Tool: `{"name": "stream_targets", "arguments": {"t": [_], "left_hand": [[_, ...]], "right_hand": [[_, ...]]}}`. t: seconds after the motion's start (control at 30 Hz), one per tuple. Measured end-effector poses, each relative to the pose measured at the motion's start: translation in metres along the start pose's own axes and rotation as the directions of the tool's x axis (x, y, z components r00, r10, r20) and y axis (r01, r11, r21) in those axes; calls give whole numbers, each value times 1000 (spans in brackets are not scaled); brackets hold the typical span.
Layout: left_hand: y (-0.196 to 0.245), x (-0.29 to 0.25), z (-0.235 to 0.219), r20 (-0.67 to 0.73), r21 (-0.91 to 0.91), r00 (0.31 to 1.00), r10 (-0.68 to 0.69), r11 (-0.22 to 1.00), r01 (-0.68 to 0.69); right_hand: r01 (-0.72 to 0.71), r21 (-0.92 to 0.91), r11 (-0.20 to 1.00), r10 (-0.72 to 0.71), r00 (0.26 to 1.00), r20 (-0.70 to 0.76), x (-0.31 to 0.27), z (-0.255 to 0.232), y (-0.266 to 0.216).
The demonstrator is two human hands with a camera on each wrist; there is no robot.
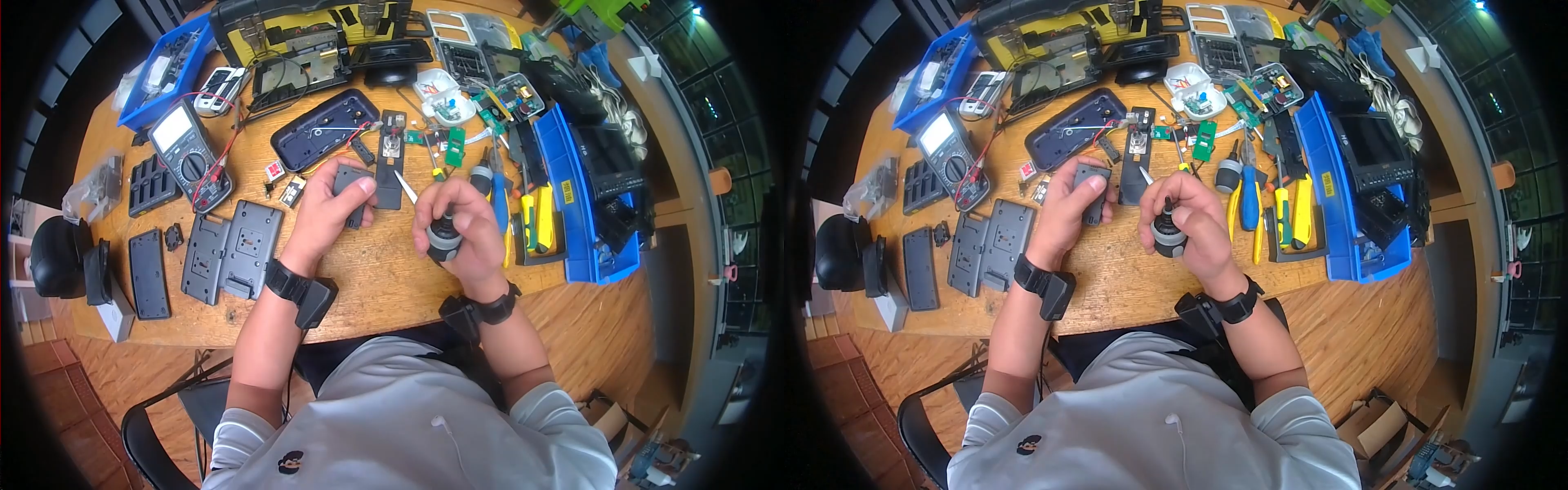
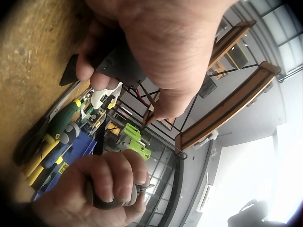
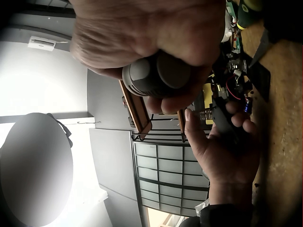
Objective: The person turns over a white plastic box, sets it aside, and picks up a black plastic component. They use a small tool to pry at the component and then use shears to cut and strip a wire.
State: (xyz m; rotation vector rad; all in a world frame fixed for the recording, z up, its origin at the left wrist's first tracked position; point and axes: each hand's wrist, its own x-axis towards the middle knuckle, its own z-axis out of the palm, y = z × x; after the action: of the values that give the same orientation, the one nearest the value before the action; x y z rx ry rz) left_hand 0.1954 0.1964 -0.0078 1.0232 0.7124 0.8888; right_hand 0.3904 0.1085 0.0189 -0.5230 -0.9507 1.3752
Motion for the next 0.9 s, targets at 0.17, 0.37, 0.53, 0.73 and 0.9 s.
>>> {"name": "stream_targets", "arguments": {"t": [0.17,0.37,0.53,0.73,0.9], "left_hand": [[-2,0,-4,35,24,999,-3,1000,2],[-4,1,-6,68,-36,998,-2,999,5],[-5,0,-7,161,-122,985,-66,989,86],[0,-1,-7,174,-212,981,-89,969,126],[-2,1,-7,138,-205,987,-87,972,114]], "right_hand": [[-42,-47,998,40,999,-34,0,-2,3],[-34,-55,998,28,993,-116,1,-1,11],[-66,-206,976,5,958,-286,7,-5,18],[-194,-629,753,-61,931,-360,5,-10,33],[-48,-910,411,-198,970,-140,0,-2,24]]}}
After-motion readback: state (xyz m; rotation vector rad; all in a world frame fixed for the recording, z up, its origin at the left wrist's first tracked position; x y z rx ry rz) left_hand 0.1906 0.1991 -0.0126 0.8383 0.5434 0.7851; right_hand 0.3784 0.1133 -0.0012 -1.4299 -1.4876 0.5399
